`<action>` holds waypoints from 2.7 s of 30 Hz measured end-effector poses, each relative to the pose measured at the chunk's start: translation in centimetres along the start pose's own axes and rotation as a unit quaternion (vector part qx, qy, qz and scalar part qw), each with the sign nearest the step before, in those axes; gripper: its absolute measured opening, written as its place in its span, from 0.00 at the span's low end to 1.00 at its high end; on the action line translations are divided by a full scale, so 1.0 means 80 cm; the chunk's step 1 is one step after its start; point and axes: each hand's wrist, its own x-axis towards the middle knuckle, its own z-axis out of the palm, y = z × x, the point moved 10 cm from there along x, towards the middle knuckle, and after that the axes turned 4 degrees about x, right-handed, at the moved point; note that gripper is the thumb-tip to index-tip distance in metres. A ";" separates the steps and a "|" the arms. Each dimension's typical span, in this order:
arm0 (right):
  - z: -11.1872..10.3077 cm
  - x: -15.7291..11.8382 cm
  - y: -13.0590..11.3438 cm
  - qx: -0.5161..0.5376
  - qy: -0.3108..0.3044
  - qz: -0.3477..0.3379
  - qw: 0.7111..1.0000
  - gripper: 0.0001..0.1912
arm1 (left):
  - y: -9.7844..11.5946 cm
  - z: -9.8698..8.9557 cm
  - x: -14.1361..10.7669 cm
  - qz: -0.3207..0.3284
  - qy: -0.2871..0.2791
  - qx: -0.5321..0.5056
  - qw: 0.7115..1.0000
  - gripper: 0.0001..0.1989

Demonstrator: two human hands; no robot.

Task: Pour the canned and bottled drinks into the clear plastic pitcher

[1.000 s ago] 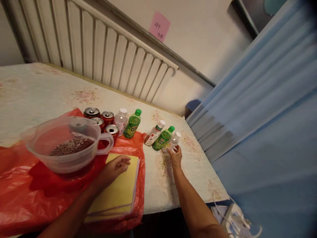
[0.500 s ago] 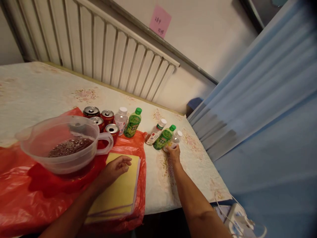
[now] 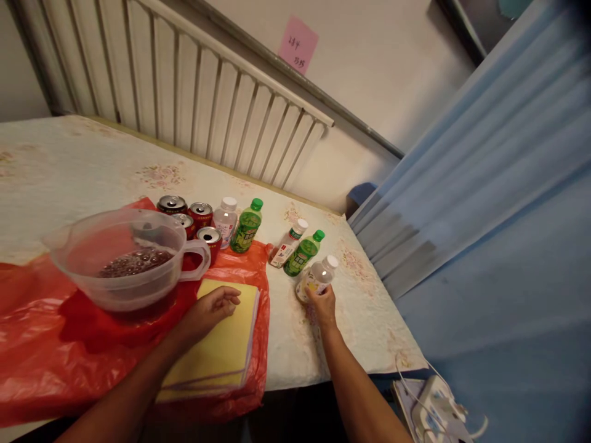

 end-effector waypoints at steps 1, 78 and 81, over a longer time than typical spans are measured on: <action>-0.001 -0.010 -0.004 0.000 -0.012 0.007 1.000 0.26 | -0.001 0.001 -0.003 -0.001 0.003 0.002 1.000 0.22; 0.189 -0.087 -0.425 -0.173 -0.276 -0.525 0.786 0.33 | 0.038 -0.001 -0.094 0.107 0.328 0.347 0.872 0.10; 0.195 -0.091 -0.438 -0.202 -0.266 -0.548 0.767 0.32 | 0.039 0.000 -0.096 0.112 0.329 0.352 0.869 0.10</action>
